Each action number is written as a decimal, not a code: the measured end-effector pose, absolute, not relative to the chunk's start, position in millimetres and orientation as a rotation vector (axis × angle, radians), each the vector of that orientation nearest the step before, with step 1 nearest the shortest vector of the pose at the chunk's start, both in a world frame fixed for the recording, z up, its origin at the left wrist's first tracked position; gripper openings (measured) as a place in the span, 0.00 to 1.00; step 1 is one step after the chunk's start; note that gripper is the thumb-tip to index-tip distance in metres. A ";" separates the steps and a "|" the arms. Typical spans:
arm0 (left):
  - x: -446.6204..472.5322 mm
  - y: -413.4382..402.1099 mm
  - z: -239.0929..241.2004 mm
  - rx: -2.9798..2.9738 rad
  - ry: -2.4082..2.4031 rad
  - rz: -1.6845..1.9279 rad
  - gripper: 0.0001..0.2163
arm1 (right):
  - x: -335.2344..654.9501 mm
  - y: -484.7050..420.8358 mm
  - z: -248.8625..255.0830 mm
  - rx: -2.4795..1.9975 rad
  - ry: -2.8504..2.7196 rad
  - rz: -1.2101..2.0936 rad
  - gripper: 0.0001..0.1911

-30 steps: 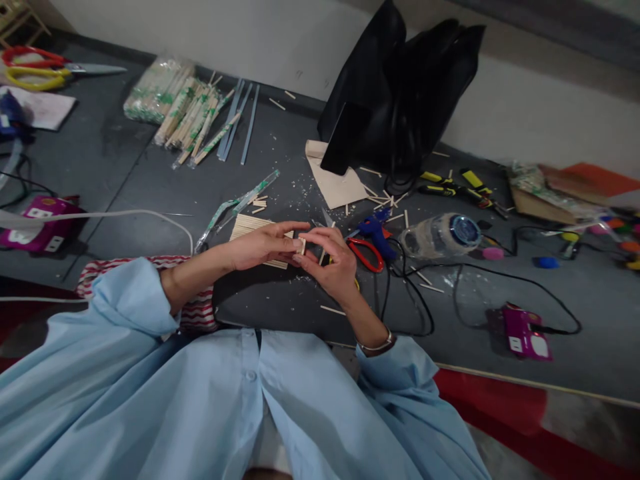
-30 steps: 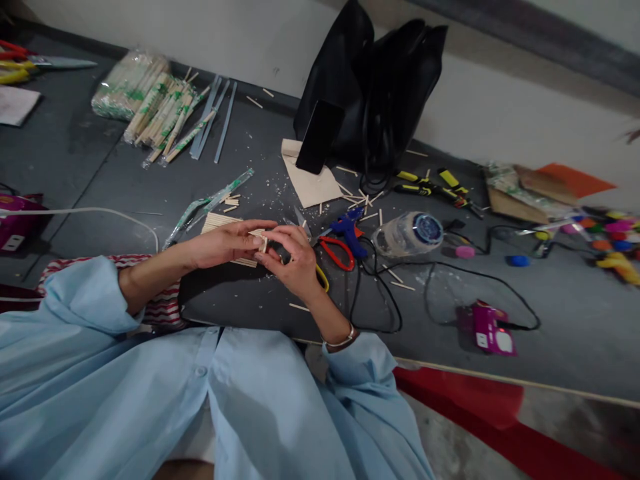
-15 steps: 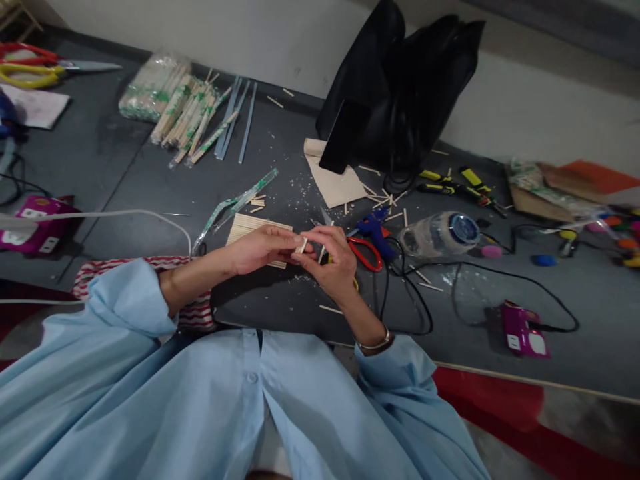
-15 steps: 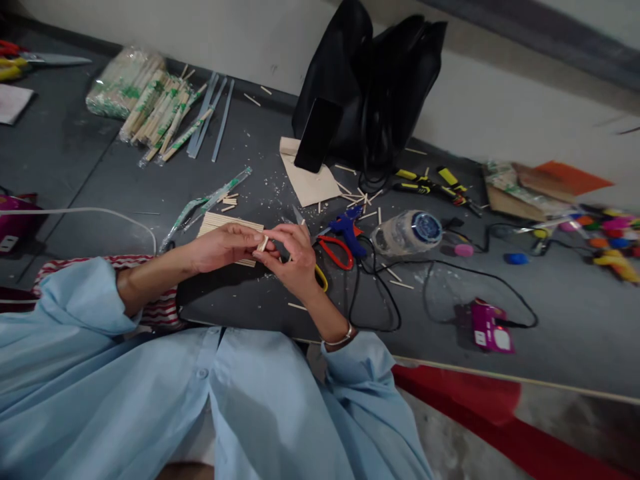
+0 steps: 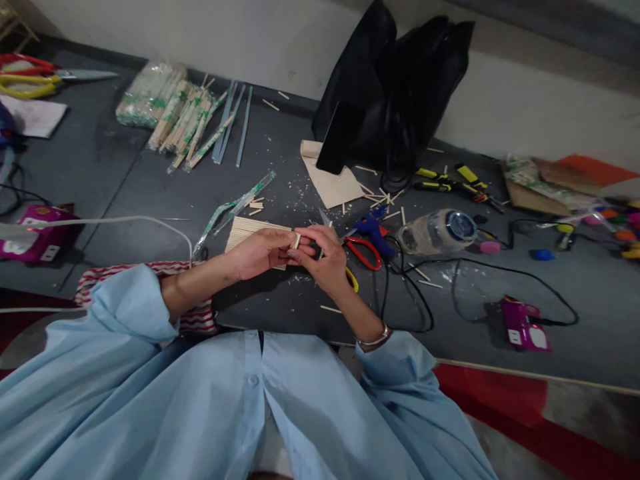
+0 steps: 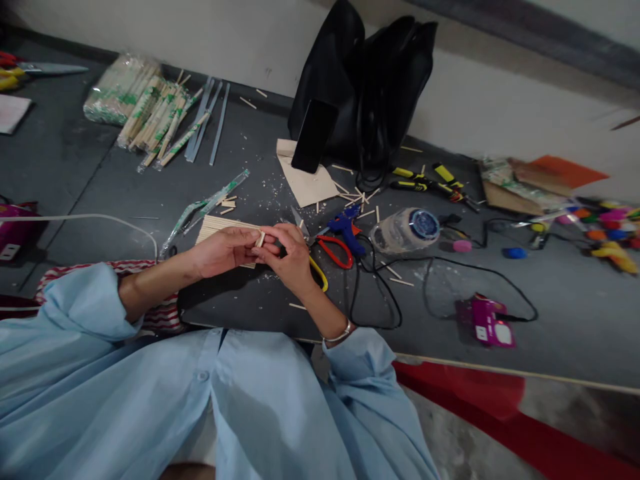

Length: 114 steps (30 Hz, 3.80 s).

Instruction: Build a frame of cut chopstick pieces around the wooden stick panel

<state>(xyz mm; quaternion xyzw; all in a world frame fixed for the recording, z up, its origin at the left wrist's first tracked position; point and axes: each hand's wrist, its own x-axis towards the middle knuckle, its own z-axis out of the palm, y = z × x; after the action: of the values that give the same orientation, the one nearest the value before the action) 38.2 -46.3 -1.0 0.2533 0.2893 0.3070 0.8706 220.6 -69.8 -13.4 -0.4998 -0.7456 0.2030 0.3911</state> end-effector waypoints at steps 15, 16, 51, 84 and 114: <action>32.2 -42.3 3.5 0.554 0.672 0.629 0.09 | 221.4 -69.4 -12.6 -1.231 -1.890 0.641 0.23; 32.1 -42.1 3.0 0.551 0.667 0.631 0.09 | 221.6 -69.3 -13.0 -1.237 -1.893 0.642 0.23; 34.7 -36.0 -0.4 0.372 0.688 0.657 0.08 | 225.3 -68.1 -19.8 -1.237 -1.926 0.429 0.19; 30.3 -31.7 -4.2 1.543 0.913 0.870 0.12 | 225.2 -70.1 -10.9 -1.259 -1.879 0.543 0.12; 1.5 -25.8 10.1 2.695 0.984 0.067 0.50 | 220.7 -59.4 -25.5 -1.427 -2.119 0.364 0.05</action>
<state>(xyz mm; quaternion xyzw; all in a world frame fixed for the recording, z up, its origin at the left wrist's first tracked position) 1.5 -25.8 10.1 0.9305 0.3396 0.0231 0.1353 220.7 -59.4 -25.5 -0.5314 -0.7891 0.1354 0.2767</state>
